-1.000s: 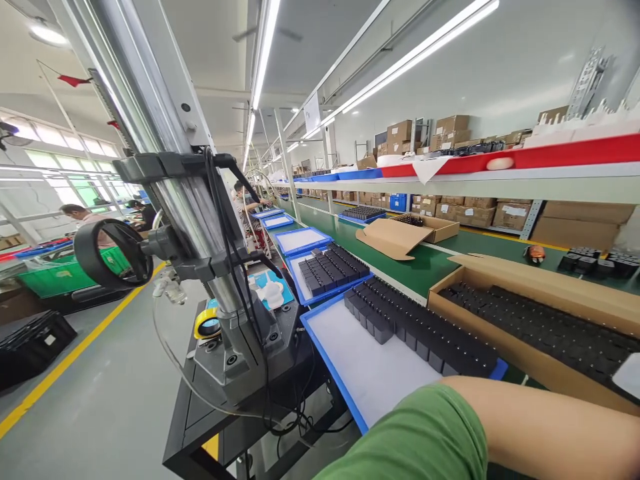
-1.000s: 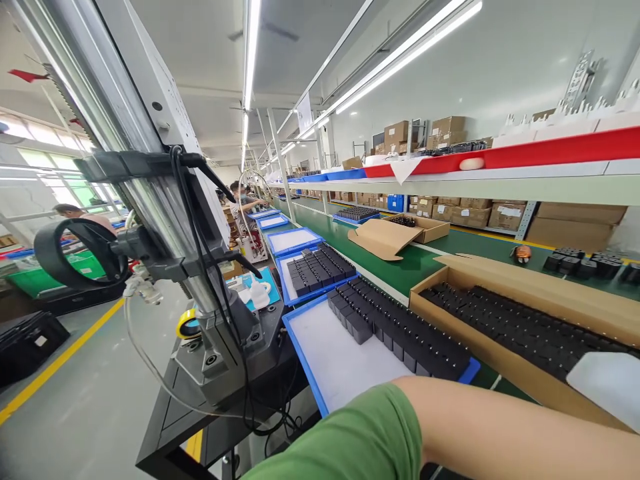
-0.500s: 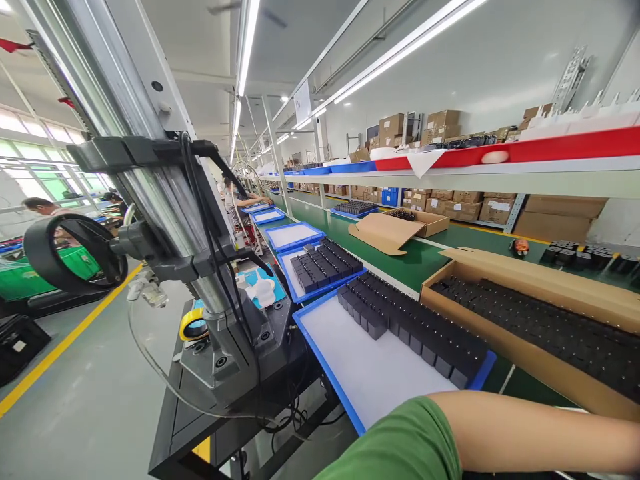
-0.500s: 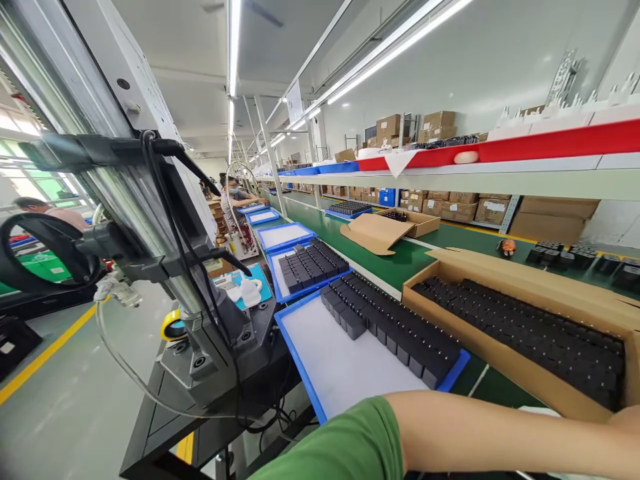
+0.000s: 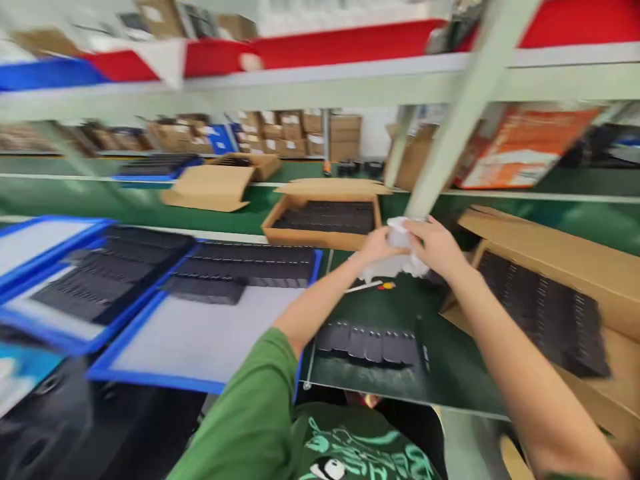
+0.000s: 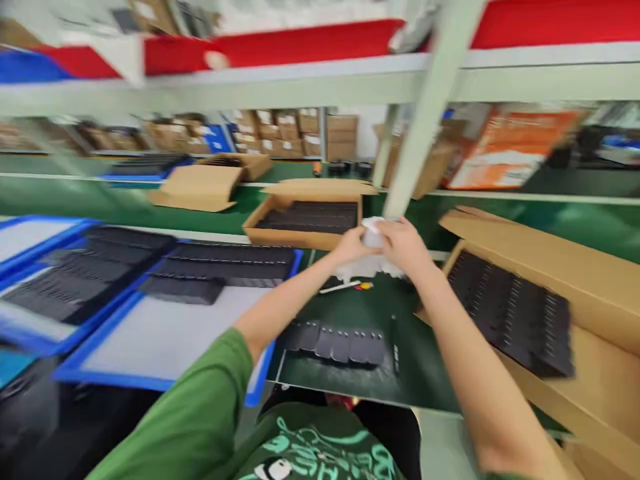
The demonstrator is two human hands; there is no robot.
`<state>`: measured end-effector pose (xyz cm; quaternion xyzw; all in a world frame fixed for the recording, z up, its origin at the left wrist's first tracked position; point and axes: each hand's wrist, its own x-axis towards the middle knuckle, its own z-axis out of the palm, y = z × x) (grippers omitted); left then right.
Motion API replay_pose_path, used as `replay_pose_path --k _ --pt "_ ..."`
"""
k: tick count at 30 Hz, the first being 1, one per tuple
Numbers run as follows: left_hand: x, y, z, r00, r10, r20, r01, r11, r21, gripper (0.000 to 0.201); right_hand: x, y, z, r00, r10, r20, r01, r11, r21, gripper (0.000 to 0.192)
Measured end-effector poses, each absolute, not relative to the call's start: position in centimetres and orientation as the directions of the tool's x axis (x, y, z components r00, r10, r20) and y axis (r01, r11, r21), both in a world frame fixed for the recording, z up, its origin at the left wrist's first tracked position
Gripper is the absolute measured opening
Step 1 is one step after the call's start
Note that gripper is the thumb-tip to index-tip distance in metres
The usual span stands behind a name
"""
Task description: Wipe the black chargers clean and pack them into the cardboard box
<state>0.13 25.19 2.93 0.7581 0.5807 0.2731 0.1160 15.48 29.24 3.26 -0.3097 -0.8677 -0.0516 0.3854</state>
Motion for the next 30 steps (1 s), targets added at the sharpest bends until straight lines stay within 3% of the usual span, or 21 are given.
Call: replay_pose_path --k 3,7,11,15,19,24,30 --pt "3.2 28.6 3.7 0.266 0.929 0.257 0.774 -0.365 0.517 0.030 19.4 28.7 1.3 -0.230 0.619 0.751 0.642 0.676 -0.361 0.032" --pt "5.0 32.8 7.5 0.346 0.890 0.297 0.755 -0.452 0.474 0.030 17.0 29.0 -1.7 0.185 0.663 0.725 0.541 0.547 -0.639 0.055" --pt "7.7 34.3 9.7 0.358 0.879 0.315 0.760 -0.471 0.448 0.045 15.0 28.8 -3.3 0.290 0.710 0.642 0.435 0.499 -0.749 0.063" --pt "6.3 32.3 8.9 0.311 0.894 0.324 0.759 -0.438 0.481 0.048 16.8 28.3 -1.3 0.231 0.742 0.629 0.451 0.491 -0.745 0.054" --pt "2.6 29.4 5.5 0.220 0.926 0.306 0.717 -0.366 0.593 0.049 18.4 27.9 2.4 -0.045 0.767 0.641 0.546 0.556 -0.627 0.034" --pt "0.9 28.2 0.9 0.122 0.946 0.301 0.596 -0.312 0.740 0.046 17.3 28.0 5.5 -0.360 0.758 0.543 0.595 0.635 -0.493 0.024" --pt "-0.7 28.1 0.5 0.137 0.930 0.340 0.430 -0.365 0.826 0.058 18.3 26.7 6.6 -0.366 0.757 0.541 0.533 0.647 -0.545 0.025"
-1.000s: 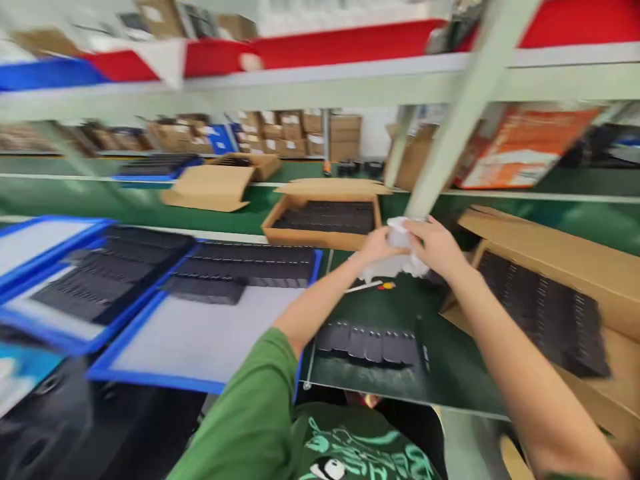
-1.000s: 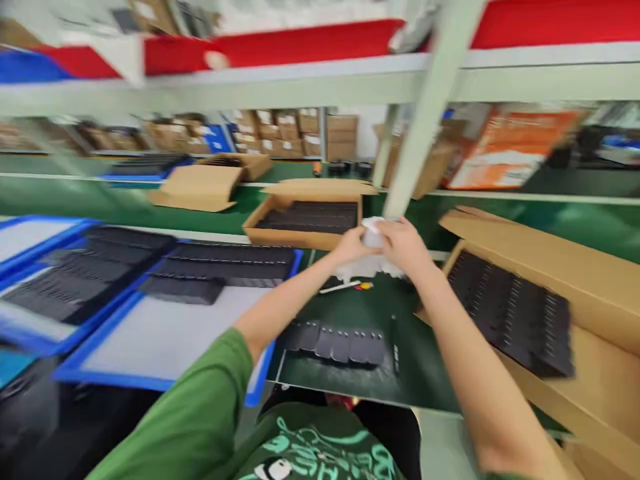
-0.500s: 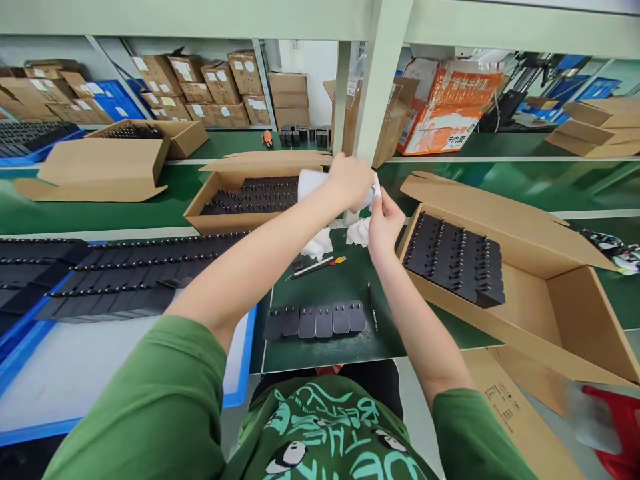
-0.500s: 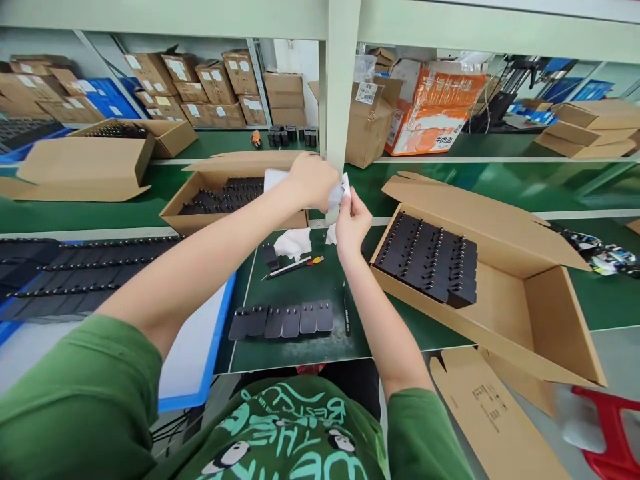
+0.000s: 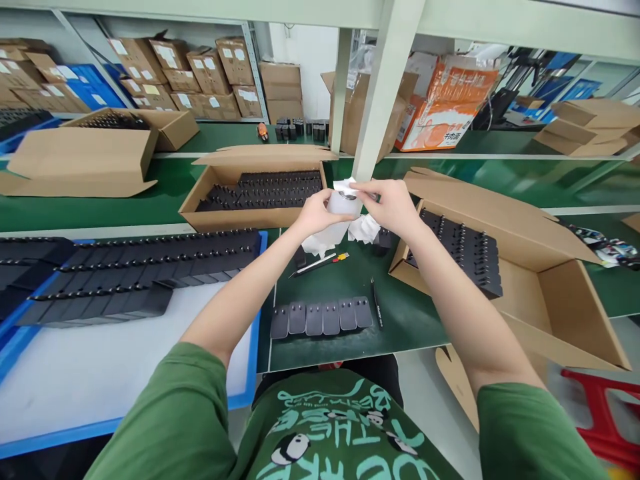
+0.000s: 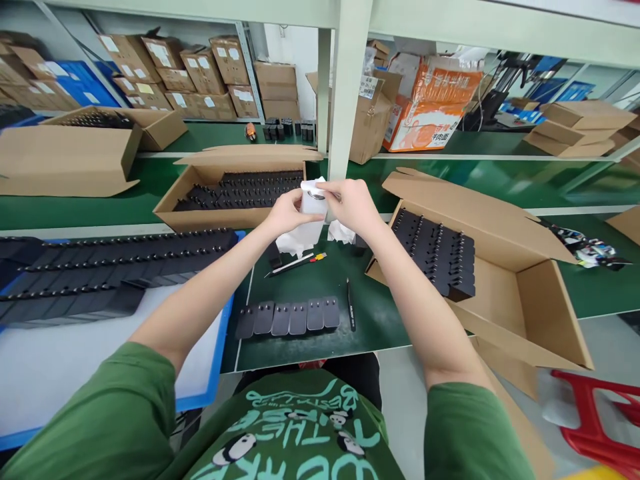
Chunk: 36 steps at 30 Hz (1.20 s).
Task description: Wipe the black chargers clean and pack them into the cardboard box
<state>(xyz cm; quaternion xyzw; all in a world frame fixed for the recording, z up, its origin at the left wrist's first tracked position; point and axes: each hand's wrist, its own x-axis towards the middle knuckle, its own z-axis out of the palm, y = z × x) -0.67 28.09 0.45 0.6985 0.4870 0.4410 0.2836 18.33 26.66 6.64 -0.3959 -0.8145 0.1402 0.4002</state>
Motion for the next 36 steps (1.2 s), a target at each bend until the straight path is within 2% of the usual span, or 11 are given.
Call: replay_pose_path --k 5,9,12,15,20,24,28,31,33,36 --pt "-1.6 27.0 0.9 0.164 0.924 0.346 0.343 -0.382 0.858 0.058 19.6 25.5 4.3 -0.122 0.784 0.609 0.314 0.613 -0.725 0.027" --pt "-1.6 26.7 0.6 0.139 0.937 0.320 0.260 -0.347 0.901 0.052 19.9 26.2 1.1 0.094 0.815 0.571 0.129 0.559 -0.819 0.038" --pt "-1.2 26.7 0.4 0.163 0.937 0.310 0.219 -0.341 0.914 0.042 18.9 27.3 -0.3 0.125 0.855 0.503 0.070 0.499 -0.864 0.038" --pt "-0.6 26.6 0.3 0.196 0.931 0.308 0.236 -0.350 0.907 0.031 17.0 27.6 -0.2 0.069 0.883 0.465 0.063 0.461 -0.885 0.036" --pt "0.4 26.3 0.1 0.112 0.941 0.319 0.347 -0.338 0.875 0.027 14.2 24.8 1.3 0.032 0.868 0.495 0.171 0.483 -0.859 0.026" --pt "0.9 26.7 0.2 -0.015 0.947 0.322 0.411 -0.288 0.865 0.027 14.3 21.8 0.9 0.029 0.835 0.550 0.286 0.520 -0.805 0.031" --pt "0.0 27.7 0.7 -0.103 0.944 0.313 0.378 -0.254 0.890 0.027 17.4 22.1 0.0 -0.011 0.849 0.528 0.403 0.487 -0.775 0.036" --pt "-1.5 28.1 1.8 -0.194 0.924 0.329 0.323 -0.256 0.911 0.042 19.4 24.3 -0.8 -0.037 0.876 0.480 0.547 0.420 -0.724 0.033" --pt "-2.4 27.9 2.6 -0.245 0.906 0.344 0.295 -0.269 0.917 0.052 19.1 25.9 -1.6 -0.153 0.893 0.423 0.644 0.414 -0.643 0.032" --pt "-3.1 27.1 3.7 -0.279 0.889 0.363 0.268 -0.291 0.918 0.053 16.7 27.7 -3.2 -0.406 0.878 0.252 0.737 0.478 -0.478 0.033"
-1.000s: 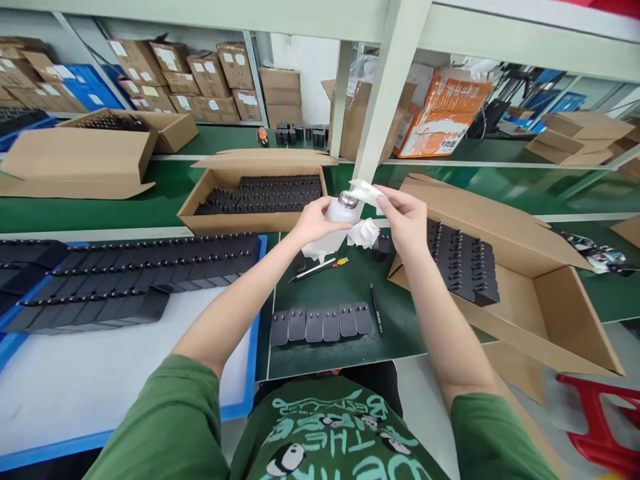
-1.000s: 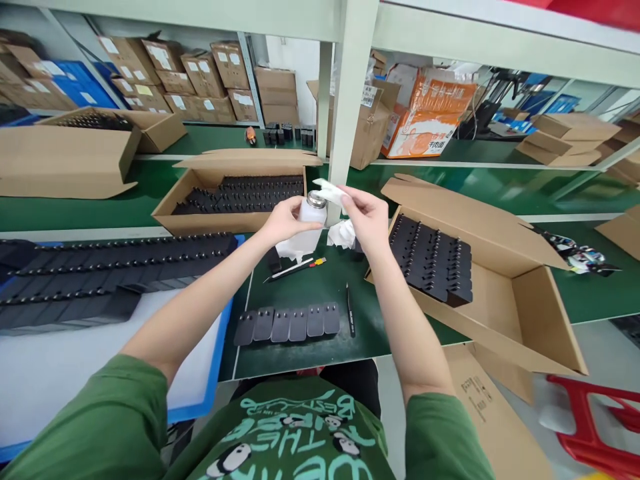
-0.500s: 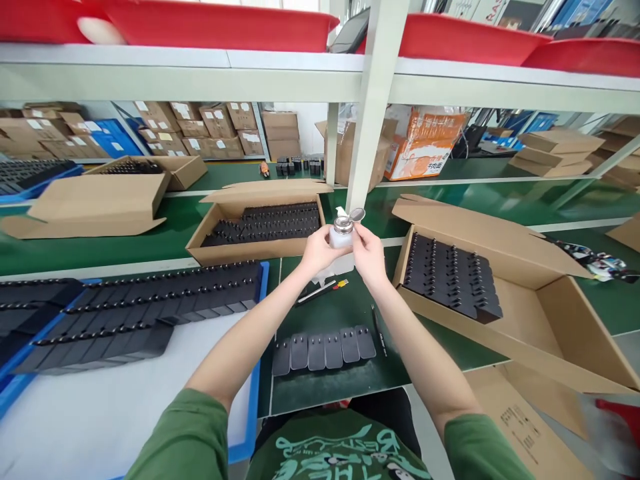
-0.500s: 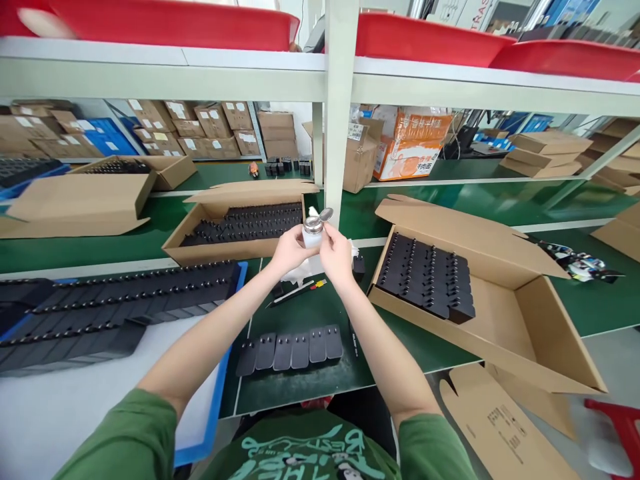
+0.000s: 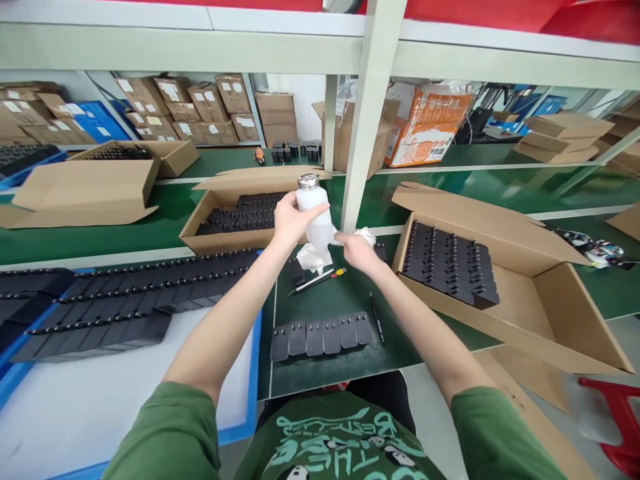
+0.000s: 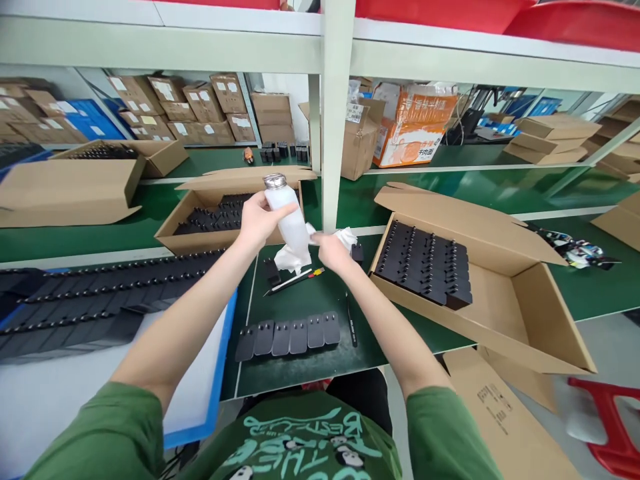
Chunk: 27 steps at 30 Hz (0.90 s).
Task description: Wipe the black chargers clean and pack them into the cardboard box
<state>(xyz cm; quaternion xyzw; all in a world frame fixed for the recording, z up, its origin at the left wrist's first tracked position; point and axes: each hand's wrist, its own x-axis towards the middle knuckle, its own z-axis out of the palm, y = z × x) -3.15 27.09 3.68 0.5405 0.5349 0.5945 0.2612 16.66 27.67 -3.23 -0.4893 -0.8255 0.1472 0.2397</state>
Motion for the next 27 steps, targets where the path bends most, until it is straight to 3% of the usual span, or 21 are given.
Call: replay_pose_path --k 4,9,16,22,27 --pt "-3.4 25.6 3.8 -0.266 0.895 0.357 0.240 -0.297 0.924 0.052 14.5 28.3 -4.9 -0.578 0.816 0.025 0.776 0.559 -0.292 0.036" --pt "-3.0 25.6 2.9 -0.216 0.914 0.344 0.213 -0.299 0.930 0.050 16.6 26.9 -5.6 -0.688 0.720 -0.091 0.720 0.661 -0.211 0.035" --pt "0.0 28.5 0.4 -0.105 0.940 0.324 0.235 -0.293 0.927 0.028 17.8 25.7 -6.3 -0.531 0.845 -0.061 0.845 0.524 -0.103 0.037" --pt "1.2 29.6 -1.5 -0.071 0.963 0.260 0.272 -0.232 0.934 0.033 17.3 25.2 -6.2 -0.576 0.817 -0.039 0.807 0.560 -0.187 0.035" --pt "1.0 29.7 -1.4 -0.013 0.966 0.259 0.312 -0.243 0.919 0.033 17.7 24.4 -5.6 -0.481 0.877 -0.016 0.841 0.456 -0.290 0.032"
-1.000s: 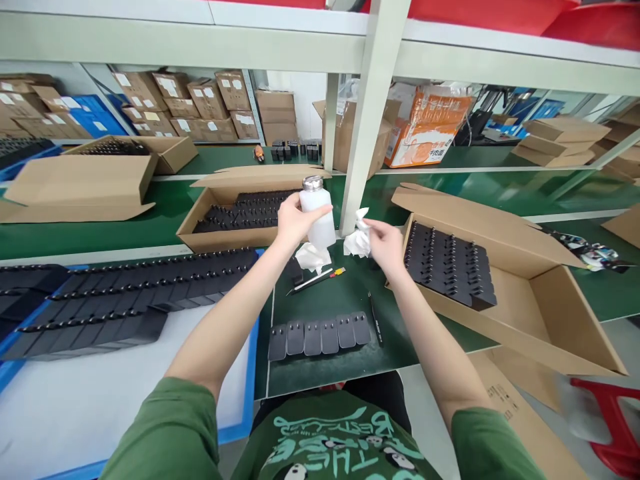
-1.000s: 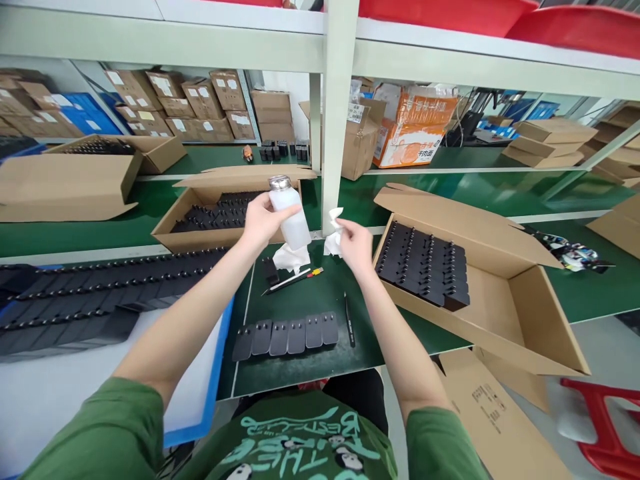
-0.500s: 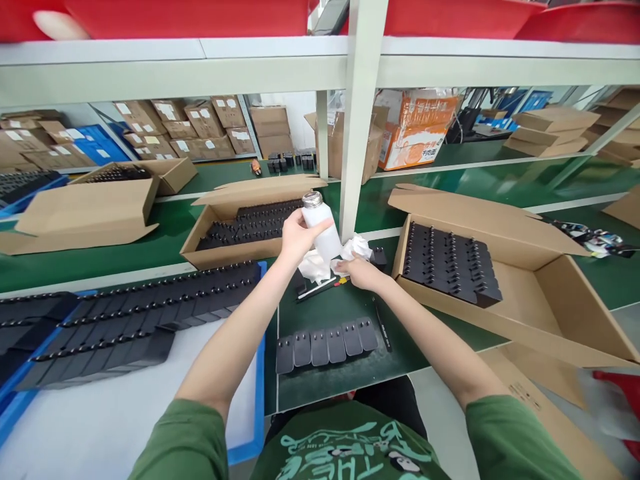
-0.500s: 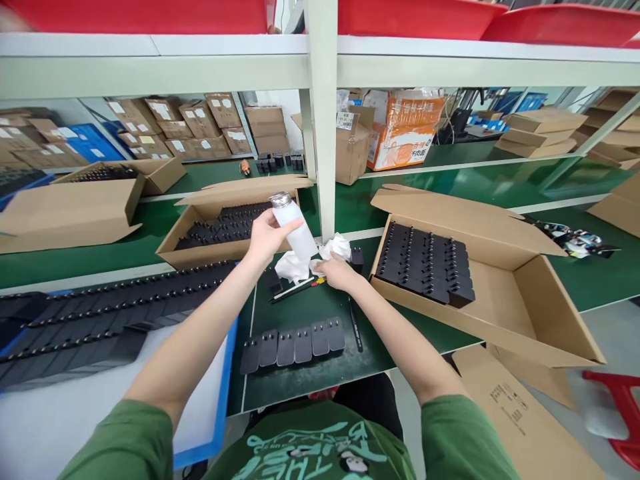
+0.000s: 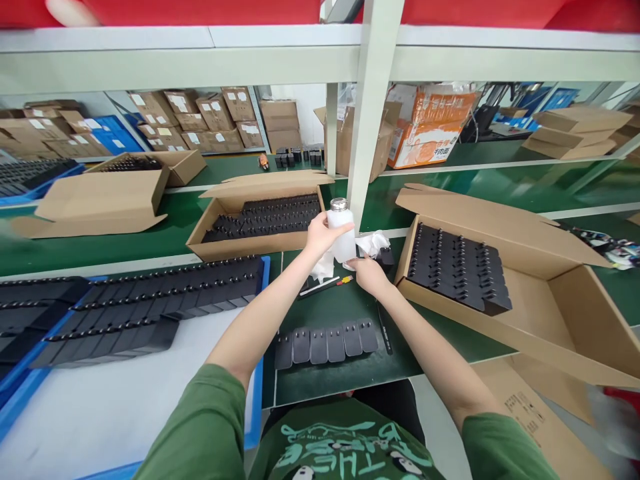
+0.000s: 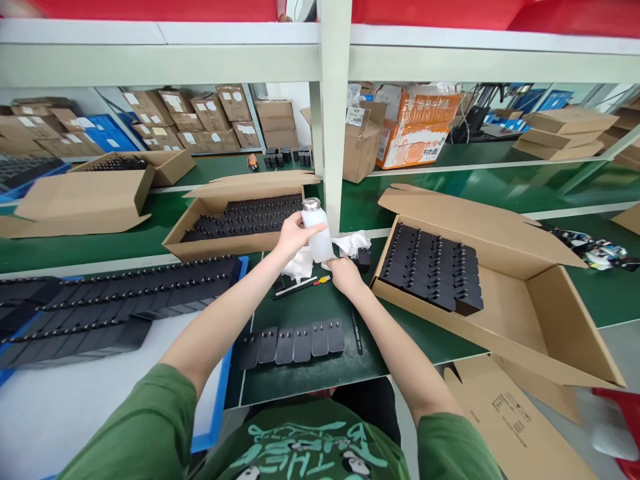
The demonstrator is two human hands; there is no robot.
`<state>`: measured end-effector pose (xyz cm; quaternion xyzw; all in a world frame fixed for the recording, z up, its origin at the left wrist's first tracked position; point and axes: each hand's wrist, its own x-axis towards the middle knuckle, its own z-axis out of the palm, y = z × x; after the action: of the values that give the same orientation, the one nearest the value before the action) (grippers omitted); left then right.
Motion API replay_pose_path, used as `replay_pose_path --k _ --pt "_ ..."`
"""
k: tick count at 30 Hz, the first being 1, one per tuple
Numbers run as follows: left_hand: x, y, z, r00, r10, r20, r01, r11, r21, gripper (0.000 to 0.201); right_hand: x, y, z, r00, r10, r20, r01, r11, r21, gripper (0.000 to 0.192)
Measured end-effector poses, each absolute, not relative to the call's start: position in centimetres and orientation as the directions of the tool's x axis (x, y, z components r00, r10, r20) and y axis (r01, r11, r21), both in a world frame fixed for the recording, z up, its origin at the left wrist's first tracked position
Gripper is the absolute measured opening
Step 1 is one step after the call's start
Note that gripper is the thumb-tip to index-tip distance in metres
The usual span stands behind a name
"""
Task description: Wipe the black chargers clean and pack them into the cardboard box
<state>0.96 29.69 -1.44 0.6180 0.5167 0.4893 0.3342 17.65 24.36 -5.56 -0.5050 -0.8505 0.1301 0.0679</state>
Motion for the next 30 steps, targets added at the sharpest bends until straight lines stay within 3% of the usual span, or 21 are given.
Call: replay_pose_path --k 4,8,10,12,14,16,20,22,24,26,28,30 --pt "1.7 29.3 -2.0 0.103 0.959 0.264 0.310 -0.284 0.907 0.033 19.4 21.7 -3.2 -0.390 0.920 0.032 0.826 0.365 -0.430 0.024" --pt "2.1 29.2 -2.1 0.240 0.939 0.245 0.288 -0.310 0.906 0.057 23.6 16.9 -0.4 -0.243 0.963 0.119 0.737 0.263 -0.622 0.025" --pt "1.3 28.5 -1.1 0.265 0.939 0.219 0.303 -0.296 0.906 0.075 25.7 14.1 -0.1 -0.157 0.980 0.120 0.572 0.190 -0.798 0.028" --pt "-0.3 26.4 0.6 0.254 0.942 0.219 0.348 -0.300 0.888 0.090 27.1 11.6 -0.7 -0.058 0.998 0.036 0.246 0.050 -0.968 0.025" --pt "-2.8 22.4 2.6 0.270 0.918 0.292 0.445 -0.388 0.807 0.079 27.7 9.6 -1.9 -0.020 0.996 -0.090 -0.043 -0.091 -0.995 0.021" --pt "-5.7 16.9 4.0 0.313 0.895 0.318 0.546 -0.444 0.711 0.059 27.7 8.0 -3.2 -0.039 0.985 -0.166 -0.131 -0.170 -0.977 0.020" --pt "-10.1 5.9 2.2 0.201 0.966 0.161 0.696 -0.257 0.671 0.064 26.9 5.6 -4.9 0.008 0.990 -0.138 -0.136 -0.136 -0.981 0.020" --pt "-11.1 2.8 -0.2 0.163 0.987 0.007 0.721 -0.124 0.681 0.081 26.0 4.5 -4.9 0.107 0.993 -0.050 0.022 -0.053 -0.998 0.020" --pt "-11.5 1.7 -2.3 0.154 0.987 -0.053 0.736 -0.079 0.672 0.085 24.6 3.6 -4.4 0.135 0.980 0.143 0.359 0.086 -0.929 0.026" --pt "-11.7 2.0 -3.5 0.198 0.980 -0.031 0.748 -0.130 0.651 0.082 22.6 3.0 -4.0 -0.019 0.929 0.369 0.701 0.276 -0.658 0.040" --pt "-11.8 3.0 -3.9 0.275 0.961 -0.008 0.745 -0.208 0.633 0.079 20.1 2.6 -4.0 -0.247 0.848 0.470 0.821 0.440 -0.364 0.053" --pt "-11.9 3.7 -3.9 0.328 0.945 -0.012 0.728 -0.245 0.640 0.079 17.6 2.2 -4.4 -0.375 0.805 0.459 0.817 0.521 -0.247 0.061"
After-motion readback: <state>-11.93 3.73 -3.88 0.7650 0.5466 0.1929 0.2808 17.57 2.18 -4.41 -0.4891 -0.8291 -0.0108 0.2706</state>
